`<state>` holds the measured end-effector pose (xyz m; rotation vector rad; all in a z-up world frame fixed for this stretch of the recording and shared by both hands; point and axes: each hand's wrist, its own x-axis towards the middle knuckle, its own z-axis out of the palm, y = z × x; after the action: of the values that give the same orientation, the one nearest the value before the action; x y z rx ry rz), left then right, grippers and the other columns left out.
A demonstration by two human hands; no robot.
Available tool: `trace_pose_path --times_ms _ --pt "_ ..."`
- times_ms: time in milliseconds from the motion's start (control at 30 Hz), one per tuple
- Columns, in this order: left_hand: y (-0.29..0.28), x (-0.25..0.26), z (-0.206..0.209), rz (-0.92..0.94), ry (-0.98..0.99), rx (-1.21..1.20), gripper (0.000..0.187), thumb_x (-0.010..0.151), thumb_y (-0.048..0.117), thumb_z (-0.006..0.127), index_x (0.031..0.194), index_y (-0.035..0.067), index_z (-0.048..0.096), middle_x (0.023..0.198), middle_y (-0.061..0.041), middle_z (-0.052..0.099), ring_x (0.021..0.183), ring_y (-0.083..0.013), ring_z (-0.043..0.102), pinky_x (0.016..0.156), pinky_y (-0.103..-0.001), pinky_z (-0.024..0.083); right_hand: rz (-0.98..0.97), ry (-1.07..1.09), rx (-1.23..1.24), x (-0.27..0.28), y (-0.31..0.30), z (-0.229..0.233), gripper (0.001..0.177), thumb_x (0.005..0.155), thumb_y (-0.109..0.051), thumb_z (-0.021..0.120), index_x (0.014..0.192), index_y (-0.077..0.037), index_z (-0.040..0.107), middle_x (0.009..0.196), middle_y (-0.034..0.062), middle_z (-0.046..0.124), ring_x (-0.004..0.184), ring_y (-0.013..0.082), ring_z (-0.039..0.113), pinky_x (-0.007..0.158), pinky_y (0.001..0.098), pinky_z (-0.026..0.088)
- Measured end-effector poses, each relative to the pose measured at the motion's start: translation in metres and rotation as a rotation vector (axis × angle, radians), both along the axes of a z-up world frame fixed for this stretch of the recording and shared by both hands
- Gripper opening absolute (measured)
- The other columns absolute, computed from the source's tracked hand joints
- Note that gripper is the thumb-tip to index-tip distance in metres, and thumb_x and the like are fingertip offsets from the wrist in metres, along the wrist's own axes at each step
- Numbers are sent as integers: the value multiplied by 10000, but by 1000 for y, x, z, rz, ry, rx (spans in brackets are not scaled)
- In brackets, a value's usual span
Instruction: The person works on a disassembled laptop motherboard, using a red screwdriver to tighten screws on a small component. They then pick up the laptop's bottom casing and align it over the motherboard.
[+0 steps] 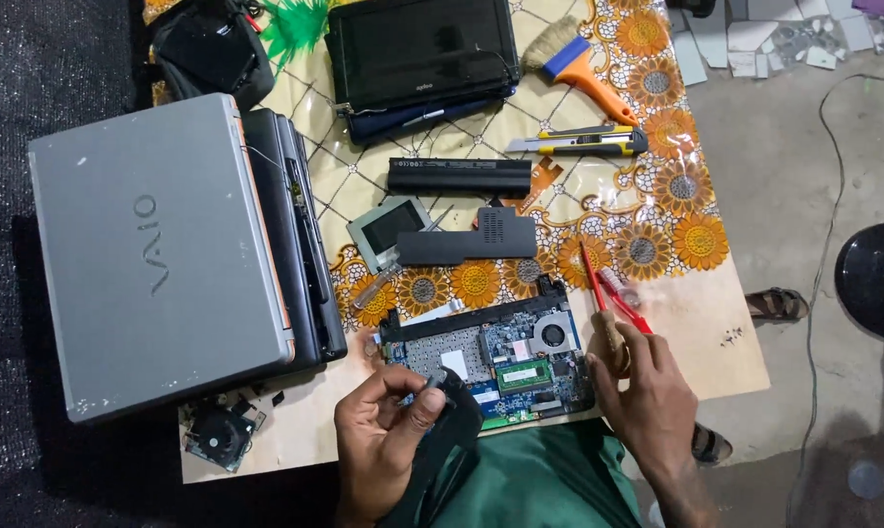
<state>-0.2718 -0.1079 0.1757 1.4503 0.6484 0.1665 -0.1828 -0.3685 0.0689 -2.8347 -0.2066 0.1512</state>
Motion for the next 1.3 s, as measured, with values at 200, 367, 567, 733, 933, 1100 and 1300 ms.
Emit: trace_pose_path --times_ms 200,367,567,733,933,1100,1300 --pt "2 0 2 -16 -47 1 185 794 154 761 779 -4 667 700 -70 582 616 -150 510 525 -273 416 14 46 -77 4 11 -13 471 929 -411 535 1326 -171 456 1113 108 603 806 216 656 471 344 595" --pt "3 -1 3 -27 -63 -3 181 819 159 736 783 6 646 716 -65 556 635 -151 486 528 -270 396 -9 -93 220 -11 6 5 488 910 -205 571 1367 -96 441 1107 181 588 787 288 626 527 449 579" --pt "-1 4 7 -42 -109 40 171 815 130 730 748 12 625 711 -86 580 657 -180 532 552 -294 475 113 -144 856 -46 5 68 383 804 -100 632 1159 31 573 1074 187 662 832 208 683 661 249 619" --pt "-4 2 5 -41 -174 1 153 842 122 711 778 15 623 723 -71 553 672 -166 502 579 -283 446 173 -210 1273 -66 -10 71 332 959 -336 490 1236 -155 514 567 -26 399 474 73 434 483 216 560" --pt "-3 1 0 -31 -202 -18 180 862 156 698 789 16 610 734 -66 529 667 -157 474 582 -291 405 -145 580 901 -73 -83 37 239 606 -35 788 779 85 903 819 195 930 701 232 903 752 265 679" --pt "-3 -1 5 -13 -212 -41 166 855 149 707 806 7 636 740 -71 545 685 -164 490 589 -282 414 -64 684 792 -51 -132 50 253 635 -115 741 788 13 897 815 136 916 718 190 889 759 250 667" --pt "0 -1 2 -33 -233 -49 147 868 125 692 809 2 636 725 -60 530 661 -146 462 559 -268 384 32 801 611 -54 -149 24 287 678 -237 671 801 -94 887 809 47 896 743 128 868 769 229 650"
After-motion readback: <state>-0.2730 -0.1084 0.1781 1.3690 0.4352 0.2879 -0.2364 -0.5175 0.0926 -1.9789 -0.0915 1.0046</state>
